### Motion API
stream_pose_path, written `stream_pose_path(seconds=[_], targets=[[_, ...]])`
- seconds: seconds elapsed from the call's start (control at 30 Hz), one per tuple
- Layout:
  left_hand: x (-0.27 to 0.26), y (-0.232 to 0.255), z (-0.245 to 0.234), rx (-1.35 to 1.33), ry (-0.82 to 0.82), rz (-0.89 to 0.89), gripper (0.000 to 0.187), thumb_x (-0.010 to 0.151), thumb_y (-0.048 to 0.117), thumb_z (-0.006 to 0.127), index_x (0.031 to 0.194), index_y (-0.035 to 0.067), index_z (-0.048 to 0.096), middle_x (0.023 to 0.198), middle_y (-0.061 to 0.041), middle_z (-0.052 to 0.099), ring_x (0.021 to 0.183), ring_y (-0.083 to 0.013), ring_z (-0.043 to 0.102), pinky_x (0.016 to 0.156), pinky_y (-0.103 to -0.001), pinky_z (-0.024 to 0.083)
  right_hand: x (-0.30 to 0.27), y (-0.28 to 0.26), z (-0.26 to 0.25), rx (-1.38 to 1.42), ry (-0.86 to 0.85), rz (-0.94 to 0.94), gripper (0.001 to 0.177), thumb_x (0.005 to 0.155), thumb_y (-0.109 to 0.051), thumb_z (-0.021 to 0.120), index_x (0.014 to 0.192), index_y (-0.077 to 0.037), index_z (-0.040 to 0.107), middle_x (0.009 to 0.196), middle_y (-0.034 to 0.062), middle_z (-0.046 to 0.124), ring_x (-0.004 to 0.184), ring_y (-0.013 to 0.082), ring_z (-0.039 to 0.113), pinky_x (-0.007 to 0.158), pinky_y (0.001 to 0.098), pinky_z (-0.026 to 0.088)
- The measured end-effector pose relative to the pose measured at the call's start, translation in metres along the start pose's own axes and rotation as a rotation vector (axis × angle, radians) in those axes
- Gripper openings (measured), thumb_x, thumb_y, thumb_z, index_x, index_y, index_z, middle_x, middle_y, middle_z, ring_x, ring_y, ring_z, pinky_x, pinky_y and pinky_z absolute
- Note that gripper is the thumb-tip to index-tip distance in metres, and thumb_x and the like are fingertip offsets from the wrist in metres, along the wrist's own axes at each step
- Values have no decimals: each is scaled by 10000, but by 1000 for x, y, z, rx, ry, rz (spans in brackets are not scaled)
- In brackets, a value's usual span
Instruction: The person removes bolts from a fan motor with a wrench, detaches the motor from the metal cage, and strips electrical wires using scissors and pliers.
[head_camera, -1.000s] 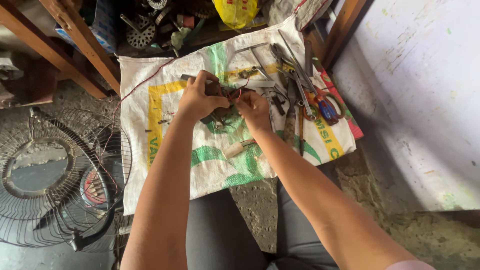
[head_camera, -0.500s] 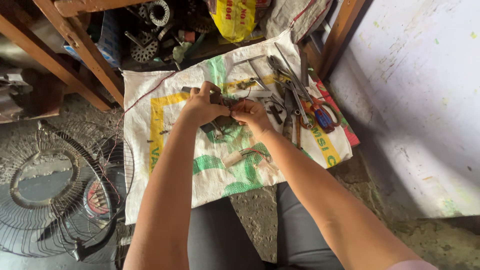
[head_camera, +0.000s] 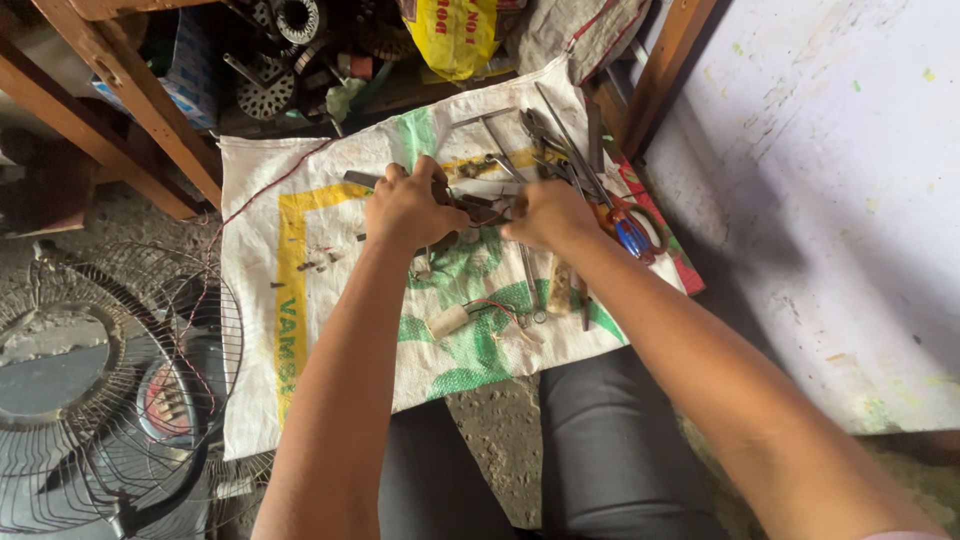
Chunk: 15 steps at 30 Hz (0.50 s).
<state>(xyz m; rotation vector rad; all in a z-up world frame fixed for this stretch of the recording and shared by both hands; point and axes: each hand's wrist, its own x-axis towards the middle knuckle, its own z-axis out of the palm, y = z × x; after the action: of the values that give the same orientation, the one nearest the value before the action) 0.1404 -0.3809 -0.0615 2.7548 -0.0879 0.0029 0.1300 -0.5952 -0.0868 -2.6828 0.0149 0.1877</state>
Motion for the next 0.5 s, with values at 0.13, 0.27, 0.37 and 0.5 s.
stream_pose_path(seconds=[0.13,0.27,0.37,0.5], targets=[[-1,6,-1,10,31,8,798,601,503,911,1275,241,575,1297,-164,534,1237,-399,537,999,-486,484,-9,5,4,-137,-57,-31,307,686,-265,864,945,-120,786,981,136,765,919,285,724,845,379,558],[-4,-3,-1,-37,40,1,769,607,502,907,1263,261,587,1277,-155,548,1244,-392,541,1004,-487,486,3,8,23,69,-35,68,242,764,-250,780,928,-71,776,912,159,777,845,281,756,818,378,582],[-9,-15,-3,-106,58,9,740,622,477,890,1266,266,593,1256,-155,569,1224,-396,565,996,-496,493,20,15,21,327,-8,141,249,821,-283,708,960,-83,760,871,110,798,804,231,778,821,365,589],[-9,-25,-3,-178,55,-12,716,615,458,881,1252,287,603,1243,-148,579,1206,-394,585,986,-491,502,50,28,5,425,256,23,331,759,-286,726,1067,-171,763,936,45,760,857,224,726,791,397,567]])
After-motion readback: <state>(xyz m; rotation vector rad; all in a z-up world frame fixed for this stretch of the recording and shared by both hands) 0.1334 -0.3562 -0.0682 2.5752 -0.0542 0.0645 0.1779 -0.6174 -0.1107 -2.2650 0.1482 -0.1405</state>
